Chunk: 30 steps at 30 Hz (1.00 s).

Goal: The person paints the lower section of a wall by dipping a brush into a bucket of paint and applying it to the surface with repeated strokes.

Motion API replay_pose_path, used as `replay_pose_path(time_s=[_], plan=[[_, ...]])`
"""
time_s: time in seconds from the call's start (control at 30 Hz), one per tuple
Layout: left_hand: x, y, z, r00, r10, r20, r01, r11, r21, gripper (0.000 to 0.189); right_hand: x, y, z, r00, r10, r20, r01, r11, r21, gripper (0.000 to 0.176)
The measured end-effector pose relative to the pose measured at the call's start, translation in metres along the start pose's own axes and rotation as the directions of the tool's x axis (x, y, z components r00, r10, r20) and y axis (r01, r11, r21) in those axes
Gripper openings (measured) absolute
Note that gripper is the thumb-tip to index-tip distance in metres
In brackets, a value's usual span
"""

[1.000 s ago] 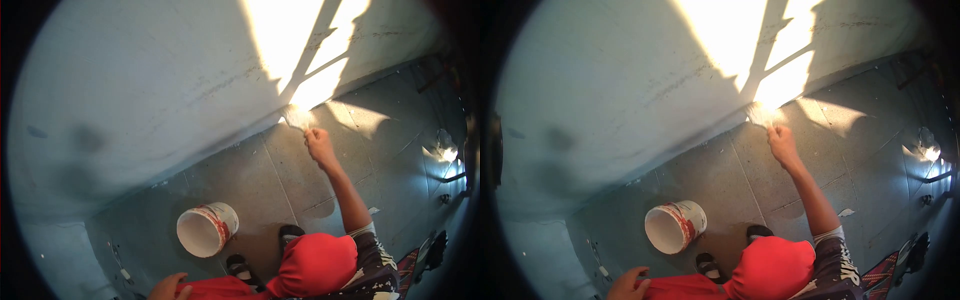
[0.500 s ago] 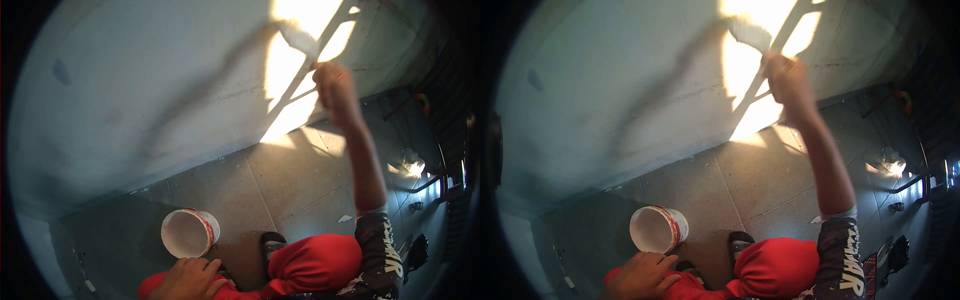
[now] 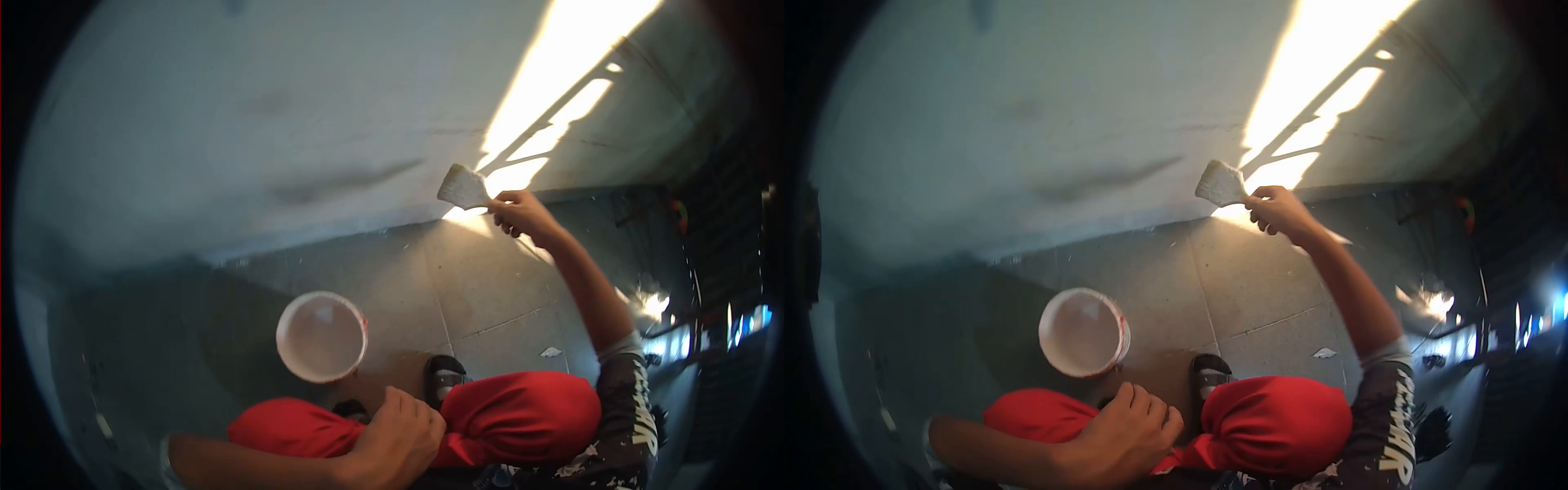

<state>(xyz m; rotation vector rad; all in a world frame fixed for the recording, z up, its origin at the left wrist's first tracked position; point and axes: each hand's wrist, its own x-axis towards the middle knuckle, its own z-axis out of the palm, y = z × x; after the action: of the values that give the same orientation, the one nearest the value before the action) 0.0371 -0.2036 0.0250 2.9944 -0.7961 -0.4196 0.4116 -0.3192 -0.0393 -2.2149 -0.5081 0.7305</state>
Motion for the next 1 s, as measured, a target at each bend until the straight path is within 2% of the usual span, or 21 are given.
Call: replay_pose_path(time_s=[0.03,0.1,0.13,0.2,0.23,0.27,0.3,0.4,0.43,0.47,0.5,0.53,0.57,0.6,0.7,0.77,0.87,0.93,1.0], plan=[[-0.005,0.001,0.002,0.999,-0.041,-0.005,0.041,0.998,-0.052,0.037,-0.011,-0.023,0.004,0.996,-0.056,0.075,0.058,0.998,-0.025,0.026],[-0.015,0.007,0.006,0.993,-0.085,0.080,0.083,0.996,0.035,0.035,-0.040,-0.083,0.029,0.989,-0.032,0.141,0.071,0.957,-0.282,0.023],[-0.019,0.009,0.007,0.987,-0.134,0.090,0.137,0.990,-0.027,0.035,-0.046,-0.101,0.046,0.980,-0.075,0.185,0.149,0.894,-0.423,0.039],[-0.026,0.007,0.003,0.991,-0.014,0.136,0.027,0.995,-0.094,0.035,-0.055,-0.119,0.086,0.925,-0.255,0.280,0.365,0.800,-0.476,0.036],[-0.027,0.004,-0.003,0.970,0.063,0.233,-0.017,0.981,-0.195,0.035,-0.065,-0.136,0.106,0.895,-0.257,0.364,0.427,0.731,-0.532,0.033],[-0.028,0.005,-0.007,0.970,0.049,0.238,0.003,0.978,-0.210,0.035,-0.075,-0.148,0.127,0.863,-0.257,0.436,0.487,0.652,-0.581,0.031],[-0.029,0.005,-0.013,0.961,0.090,0.263,-0.020,0.966,-0.258,0.037,-0.074,-0.144,0.145,0.808,-0.295,0.509,0.559,0.654,-0.509,0.024],[-0.039,0.009,-0.014,0.961,0.137,0.239,-0.056,0.947,-0.317,0.037,-0.077,-0.142,0.200,0.590,-0.292,0.753,0.796,0.365,-0.482,0.028],[-0.039,0.013,-0.007,0.975,0.073,0.209,-0.008,0.956,-0.294,0.038,-0.077,-0.138,0.219,0.584,-0.287,0.760,0.799,0.366,-0.476,0.028],[-0.038,0.016,-0.001,0.984,0.008,0.177,0.041,0.962,-0.270,0.039,-0.076,-0.131,0.238,0.555,-0.198,0.808,0.817,0.314,-0.484,0.030],[-0.039,0.013,-0.003,0.984,0.008,0.180,0.044,0.958,-0.282,0.039,-0.076,-0.122,0.254,0.523,-0.102,0.846,0.834,0.265,-0.483,0.031],[-0.040,0.006,-0.005,0.967,0.094,0.237,-0.026,0.961,-0.274,0.040,-0.074,-0.107,0.271,0.518,-0.098,0.850,0.836,0.267,-0.479,0.031],[-0.041,0.002,-0.005,0.939,0.180,0.293,-0.100,0.958,-0.268,0.042,-0.070,-0.089,0.287,0.473,-0.174,0.864,0.874,0.212,-0.437,0.033],[-0.042,0.001,-0.004,0.938,0.182,0.294,-0.102,0.958,-0.267,0.042,-0.066,-0.077,0.300,0.424,-0.250,0.870,0.905,0.150,-0.398,0.034],[-0.044,-0.003,0.001,0.955,0.174,0.241,-0.098,0.949,-0.300,0.042,-0.055,-0.059,0.329,0.462,-0.244,0.853,0.886,0.180,-0.428,0.029],[-0.046,-0.006,0.002,0.958,0.173,0.229,-0.115,0.963,-0.246,0.042,-0.047,-0.047,0.341,0.454,-0.262,0.852,0.890,0.179,-0.419,0.030],[-0.046,-0.023,-0.004,0.916,0.235,0.324,-0.162,0.958,-0.238,0.043,-0.042,-0.037,0.354,0.445,-0.285,0.849,0.894,0.201,-0.402,0.031],[-0.046,-0.024,0.001,0.935,0.218,0.279,-0.157,0.962,-0.225,0.041,-0.043,-0.036,0.358,0.437,-0.282,0.854,0.896,0.222,-0.385,0.031],[-0.040,-0.022,0.012,0.950,0.205,0.235,-0.155,0.964,-0.216,0.039,-0.047,-0.034,0.362,0.495,-0.265,0.827,0.862,0.266,-0.431,0.027]])
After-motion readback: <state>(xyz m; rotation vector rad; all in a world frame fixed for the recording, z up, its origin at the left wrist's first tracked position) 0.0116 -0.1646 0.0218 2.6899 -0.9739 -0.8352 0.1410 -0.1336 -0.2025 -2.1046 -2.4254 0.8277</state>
